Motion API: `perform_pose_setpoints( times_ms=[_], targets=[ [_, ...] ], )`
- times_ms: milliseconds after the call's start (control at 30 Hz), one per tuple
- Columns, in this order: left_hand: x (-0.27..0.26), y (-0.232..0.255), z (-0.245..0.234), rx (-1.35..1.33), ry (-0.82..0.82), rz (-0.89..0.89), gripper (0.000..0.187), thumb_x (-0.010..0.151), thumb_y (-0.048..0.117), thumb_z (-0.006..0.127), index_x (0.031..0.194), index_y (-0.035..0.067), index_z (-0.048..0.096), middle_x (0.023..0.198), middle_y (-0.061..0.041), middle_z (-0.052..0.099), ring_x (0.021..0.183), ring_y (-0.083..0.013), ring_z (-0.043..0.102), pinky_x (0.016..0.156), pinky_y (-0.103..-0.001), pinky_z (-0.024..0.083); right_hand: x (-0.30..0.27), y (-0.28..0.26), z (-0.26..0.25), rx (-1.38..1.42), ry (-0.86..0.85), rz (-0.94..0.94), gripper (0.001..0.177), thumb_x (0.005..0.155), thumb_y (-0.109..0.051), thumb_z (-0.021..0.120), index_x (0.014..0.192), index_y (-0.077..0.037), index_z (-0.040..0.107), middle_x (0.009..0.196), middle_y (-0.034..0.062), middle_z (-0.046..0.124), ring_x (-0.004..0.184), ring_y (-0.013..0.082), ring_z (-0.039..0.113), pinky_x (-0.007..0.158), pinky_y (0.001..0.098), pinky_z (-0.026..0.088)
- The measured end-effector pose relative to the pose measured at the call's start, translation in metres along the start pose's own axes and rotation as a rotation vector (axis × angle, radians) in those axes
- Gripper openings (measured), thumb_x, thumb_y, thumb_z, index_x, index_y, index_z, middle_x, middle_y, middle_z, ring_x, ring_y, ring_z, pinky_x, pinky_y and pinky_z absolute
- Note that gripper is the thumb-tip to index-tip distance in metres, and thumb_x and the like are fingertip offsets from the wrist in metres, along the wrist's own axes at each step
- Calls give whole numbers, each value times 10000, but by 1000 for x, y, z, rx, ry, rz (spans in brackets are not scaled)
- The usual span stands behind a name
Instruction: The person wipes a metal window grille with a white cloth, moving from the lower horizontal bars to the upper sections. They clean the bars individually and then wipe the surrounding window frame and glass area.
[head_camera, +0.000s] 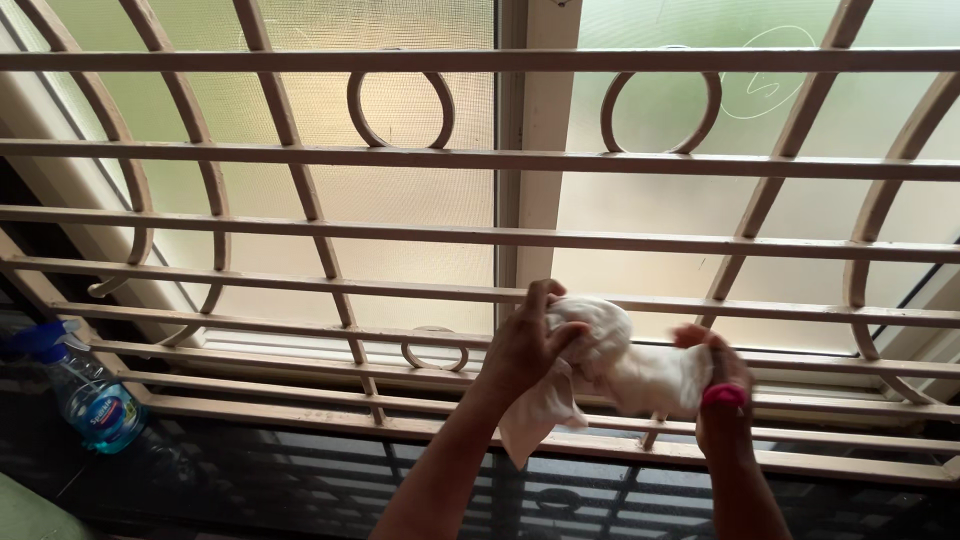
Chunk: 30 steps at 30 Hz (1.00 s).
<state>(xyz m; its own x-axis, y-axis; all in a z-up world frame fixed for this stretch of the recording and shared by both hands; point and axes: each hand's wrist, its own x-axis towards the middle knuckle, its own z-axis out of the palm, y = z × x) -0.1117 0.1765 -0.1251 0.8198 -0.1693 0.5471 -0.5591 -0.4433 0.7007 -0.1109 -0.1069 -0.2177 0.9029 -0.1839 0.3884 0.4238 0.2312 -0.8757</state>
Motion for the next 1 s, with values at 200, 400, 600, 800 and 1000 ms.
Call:
perform_pose_setpoints(
  times_ms=[200,400,600,800,1000],
  targets=[
    [22,19,-1,-35,-99,124,751,826,538,764,1330,109,409,1212,-180,679,1022,-378,748,834,-450,637,5,-18,55,-283,-199,112,447,862,-66,686,1297,-82,581,1086,149,729,933,249,762,776,383,663],
    [29,-6,2,418,3,445,722,839,530,774,1360,138,463,1343,-166,595,1139,-337,667,901,-453,592,31,12,44,-219,-40,-162,270,912,12,652,1181,28,638,1059,123,703,929,163,694,787,286,603],
    [-9,9,59,1221,398,528,792,1003,672,465,1628,210,316,1685,-68,331,1601,-312,198,1285,-482,204,57,12,47,-256,124,-215,344,886,82,589,1218,15,647,1030,128,667,854,159,654,727,278,567],
    [15,20,81,470,268,431,927,888,651,517,1569,49,337,1575,-293,328,1514,-523,200,1190,-682,146,65,-18,39,-458,203,-316,257,949,-26,687,1203,-4,661,1037,120,735,926,174,725,815,296,602],
    [48,9,120,842,353,432,389,965,328,703,1320,181,645,1303,-128,621,1270,-361,572,1147,-648,349,85,-48,-14,-1202,399,-506,183,1146,-232,621,1151,-82,725,982,103,781,930,269,762,1066,460,551]
  ],
)
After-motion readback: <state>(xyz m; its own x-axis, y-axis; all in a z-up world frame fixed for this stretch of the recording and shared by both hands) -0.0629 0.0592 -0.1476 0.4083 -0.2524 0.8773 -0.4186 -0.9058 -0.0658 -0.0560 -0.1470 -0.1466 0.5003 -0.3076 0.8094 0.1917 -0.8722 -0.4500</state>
